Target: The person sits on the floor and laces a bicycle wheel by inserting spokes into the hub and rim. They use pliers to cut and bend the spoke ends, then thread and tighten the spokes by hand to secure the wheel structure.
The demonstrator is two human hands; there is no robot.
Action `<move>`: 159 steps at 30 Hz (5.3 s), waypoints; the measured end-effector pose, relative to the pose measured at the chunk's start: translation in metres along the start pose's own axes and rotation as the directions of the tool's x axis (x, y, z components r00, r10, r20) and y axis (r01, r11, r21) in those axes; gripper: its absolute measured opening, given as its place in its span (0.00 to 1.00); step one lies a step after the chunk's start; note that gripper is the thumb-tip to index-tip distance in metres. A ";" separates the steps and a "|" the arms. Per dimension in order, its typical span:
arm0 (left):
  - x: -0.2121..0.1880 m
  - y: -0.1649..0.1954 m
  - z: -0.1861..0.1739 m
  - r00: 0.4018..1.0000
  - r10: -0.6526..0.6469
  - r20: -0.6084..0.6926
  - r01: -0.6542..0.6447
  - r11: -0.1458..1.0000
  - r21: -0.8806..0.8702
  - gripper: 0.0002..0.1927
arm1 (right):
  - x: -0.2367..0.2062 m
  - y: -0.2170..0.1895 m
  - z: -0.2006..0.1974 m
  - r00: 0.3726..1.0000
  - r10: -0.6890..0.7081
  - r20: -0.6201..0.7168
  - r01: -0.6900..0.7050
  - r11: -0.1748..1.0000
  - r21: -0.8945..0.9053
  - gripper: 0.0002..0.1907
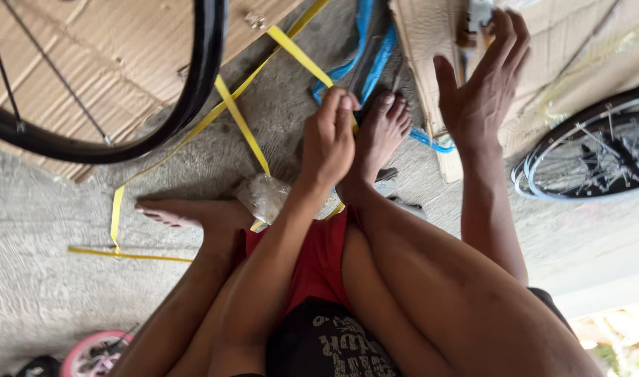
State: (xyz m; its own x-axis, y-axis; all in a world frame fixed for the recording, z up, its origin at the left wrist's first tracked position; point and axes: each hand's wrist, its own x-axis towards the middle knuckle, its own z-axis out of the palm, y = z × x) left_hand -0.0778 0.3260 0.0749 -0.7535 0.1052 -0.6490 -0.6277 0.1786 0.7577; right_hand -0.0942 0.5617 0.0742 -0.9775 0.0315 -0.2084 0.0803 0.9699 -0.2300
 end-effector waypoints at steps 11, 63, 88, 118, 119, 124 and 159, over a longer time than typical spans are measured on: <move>0.013 -0.063 -0.004 0.998 0.045 -0.050 -0.038 0.991 0.128 0.08 | -0.054 0.079 0.045 0.993 0.040 0.111 -0.046 0.998 0.051 0.32; 0.011 -0.077 -0.002 0.930 0.340 -0.139 -0.274 0.893 0.356 0.08 | -0.058 -0.050 0.002 0.895 -0.284 0.344 0.229 0.954 0.192 0.36; 0.008 -0.089 0.008 0.913 0.362 -0.187 -0.268 0.879 0.394 0.04 | -0.087 -0.036 -0.019 0.933 -0.358 -0.030 0.349 0.886 0.306 0.39; 0.008 -0.081 0.005 0.916 0.361 -0.178 -0.272 0.882 0.385 0.06 | -0.077 -0.045 0.003 0.946 -0.323 0.013 0.292 0.871 0.395 0.41; 0.008 -0.080 0.005 0.916 0.357 -0.180 -0.268 0.883 0.386 0.06 | -0.076 -0.047 0.008 0.948 -0.280 0.151 0.212 0.910 0.357 0.41; 0.010 -0.080 0.007 0.933 0.316 -0.170 -0.241 0.903 0.354 0.04 | -0.078 -0.047 0.012 0.909 -0.166 0.382 0.090 0.974 0.208 0.40; 0.000 0.012 -0.226 0.545 -0.451 -0.707 -0.618 0.354 -0.702 0.14 | 0.097 -0.150 -0.127 0.922 -0.386 -0.038 0.249 0.514 0.821 0.12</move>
State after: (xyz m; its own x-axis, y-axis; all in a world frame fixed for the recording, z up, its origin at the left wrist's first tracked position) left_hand -0.1296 0.1072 0.1000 -0.2658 -0.7149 -0.6468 0.1062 -0.6885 0.7174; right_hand -0.2254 0.4504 0.2092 -0.9395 -0.3358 -0.0676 -0.0417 0.3081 -0.9504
